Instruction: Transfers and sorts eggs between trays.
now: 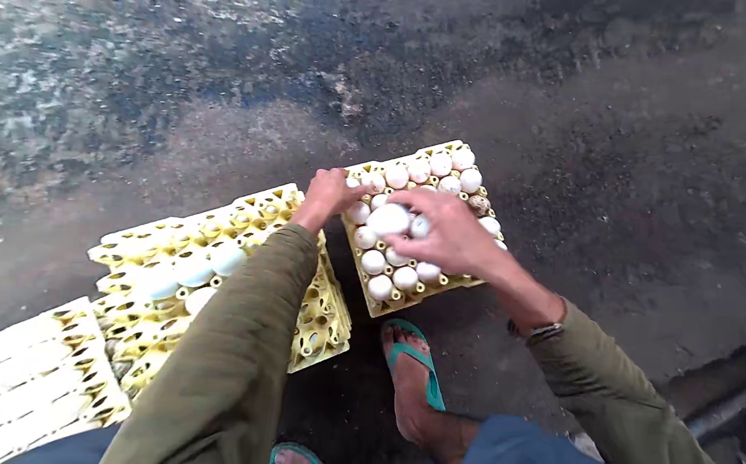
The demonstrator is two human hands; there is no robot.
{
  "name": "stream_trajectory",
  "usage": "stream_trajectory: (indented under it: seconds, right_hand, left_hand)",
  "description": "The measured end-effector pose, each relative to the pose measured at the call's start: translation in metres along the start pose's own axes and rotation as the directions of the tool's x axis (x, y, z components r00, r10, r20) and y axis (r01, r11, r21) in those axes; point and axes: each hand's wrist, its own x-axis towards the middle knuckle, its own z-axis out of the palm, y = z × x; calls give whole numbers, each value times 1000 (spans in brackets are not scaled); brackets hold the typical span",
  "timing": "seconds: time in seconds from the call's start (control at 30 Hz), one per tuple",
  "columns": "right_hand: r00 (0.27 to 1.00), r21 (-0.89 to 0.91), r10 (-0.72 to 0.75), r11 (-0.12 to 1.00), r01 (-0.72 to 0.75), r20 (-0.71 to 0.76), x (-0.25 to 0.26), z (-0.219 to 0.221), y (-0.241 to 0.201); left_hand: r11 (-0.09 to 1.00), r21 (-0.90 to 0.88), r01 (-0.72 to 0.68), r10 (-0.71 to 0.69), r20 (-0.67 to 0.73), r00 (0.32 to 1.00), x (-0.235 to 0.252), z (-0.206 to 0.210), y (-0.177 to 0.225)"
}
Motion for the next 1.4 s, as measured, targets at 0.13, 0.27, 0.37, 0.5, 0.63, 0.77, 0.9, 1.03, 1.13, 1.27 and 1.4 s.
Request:
stream_trajectory:
  seconds: [0.13, 0.27, 0.37, 0.5, 0.63, 0.77, 0.9, 1.03, 1.13, 1.27, 1.4]
  right_hand:
    - [994, -37, 83, 996, -86, -77, 55, -5, 13]
    - [986, -174, 131, 978, -112, 102, 112, 26, 17]
    - [953, -408, 205, 908, -100, 222, 139, 55, 17]
    - [905, -579, 291, 813, -63, 310, 155, 81, 21]
    - [865, -647, 365, 760, -62, 345, 160, 79, 20]
    - [888, -555, 306, 829, -71, 343, 159, 60, 17]
    - [928, -407, 207, 911, -67, 311, 148, 46, 11]
    - [956, -280, 116, 959, -37, 269, 127, 33, -2]
    - [959, -221, 62, 975, 1, 277, 115, 30, -5]
    - [950, -193, 31, 981, 31, 311, 105, 32, -12]
    - [933, -126, -3, 991, 51, 359, 95, 38, -22]
  left_hand:
    - [980, -197, -27, 1, -132, 991, -33, -33, -25]
    - [951, -307, -35, -44, -244, 969, -96, -77, -52]
    - [941, -335, -48, -50, -278, 959, -147, -95, -73]
    - [922, -387, -19, -118, -327, 938, -203, -107, -113]
    - [980, -200, -5, -70, -369, 927, -211, -104, -154]
    - [995, -21, -100, 87, -342, 936, -197, -82, -157]
    - [998, 39, -48, 58, -313, 948, -181, -74, -159]
    - [992, 79, -102, 121, -285, 951, -183, -75, -159]
    - [987, 135, -91, 115, -186, 976, -198, -61, -149]
    - [979, 202, -25, 40, -72, 997, -202, -42, -150]
    - [978, 208, -2, 10, -36, 999, -204, -34, -155]
